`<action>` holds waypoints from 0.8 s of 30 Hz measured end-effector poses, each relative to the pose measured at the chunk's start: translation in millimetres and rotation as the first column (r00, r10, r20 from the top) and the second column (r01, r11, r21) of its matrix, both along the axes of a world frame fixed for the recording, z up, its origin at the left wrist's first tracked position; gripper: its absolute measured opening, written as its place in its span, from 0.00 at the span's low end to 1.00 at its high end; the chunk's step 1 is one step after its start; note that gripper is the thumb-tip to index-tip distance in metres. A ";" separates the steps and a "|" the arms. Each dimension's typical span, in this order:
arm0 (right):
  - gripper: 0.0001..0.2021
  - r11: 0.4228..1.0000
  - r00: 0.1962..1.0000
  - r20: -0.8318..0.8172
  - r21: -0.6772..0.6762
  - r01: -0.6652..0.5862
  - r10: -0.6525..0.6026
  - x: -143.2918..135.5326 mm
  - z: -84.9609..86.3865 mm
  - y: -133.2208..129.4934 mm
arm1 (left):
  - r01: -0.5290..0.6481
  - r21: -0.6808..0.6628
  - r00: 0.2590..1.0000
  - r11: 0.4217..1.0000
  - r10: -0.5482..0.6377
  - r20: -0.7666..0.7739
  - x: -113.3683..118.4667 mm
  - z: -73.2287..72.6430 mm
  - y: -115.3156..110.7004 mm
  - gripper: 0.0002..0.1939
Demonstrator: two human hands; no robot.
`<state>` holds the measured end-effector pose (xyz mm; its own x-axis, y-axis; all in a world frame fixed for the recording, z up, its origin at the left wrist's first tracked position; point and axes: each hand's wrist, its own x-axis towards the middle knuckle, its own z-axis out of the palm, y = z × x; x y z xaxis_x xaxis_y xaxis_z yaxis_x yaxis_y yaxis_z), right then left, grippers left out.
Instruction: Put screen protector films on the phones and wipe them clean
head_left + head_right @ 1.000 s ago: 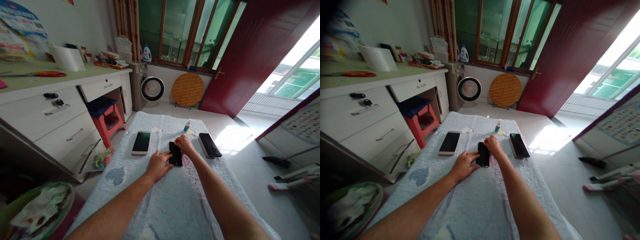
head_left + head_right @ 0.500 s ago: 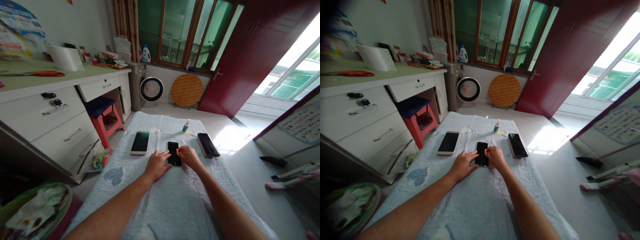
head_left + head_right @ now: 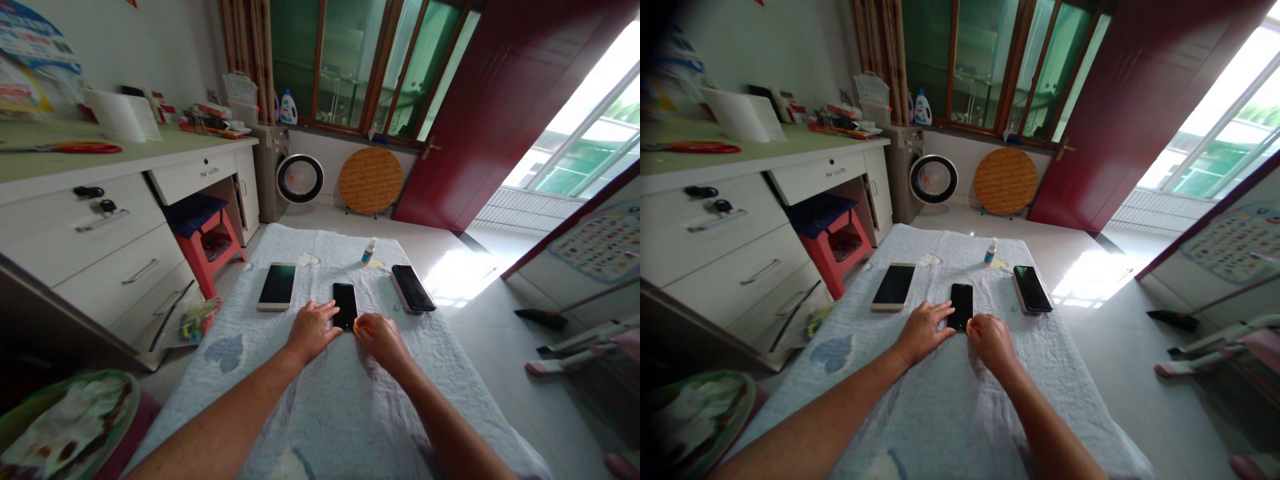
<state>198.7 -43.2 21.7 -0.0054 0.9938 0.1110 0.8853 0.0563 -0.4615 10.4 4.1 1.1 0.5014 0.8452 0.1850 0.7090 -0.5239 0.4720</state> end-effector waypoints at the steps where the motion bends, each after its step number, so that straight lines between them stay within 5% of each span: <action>1: 0.10 1.000 1.000 -0.010 0.011 0.016 -0.016 -0.6 -1.5 1.5 | 0.004 -0.002 1.000 1.000 -0.004 0.001 -0.1 -0.1 0.3 0.23; 15: 0.11 0.973 0.970 0.078 0.033 0.228 -0.230 0.9 -9.6 75.9 | 0.040 -0.022 0.999 0.999 -0.040 0.000 -1.0 4.9 1.2 0.25; 24: 0.12 0.987 0.981 0.113 0.036 0.156 -0.159 5.8 -10.6 120.9 | 0.042 -0.028 0.999 0.999 -0.042 0.001 -1.3 2.3 3.0 0.24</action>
<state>204.6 77.7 11.2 0.1363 0.9800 0.1453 0.9313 -0.0767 -0.3561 9.1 7.1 3.4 0.5368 0.8280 0.1620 0.6864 -0.5402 0.4868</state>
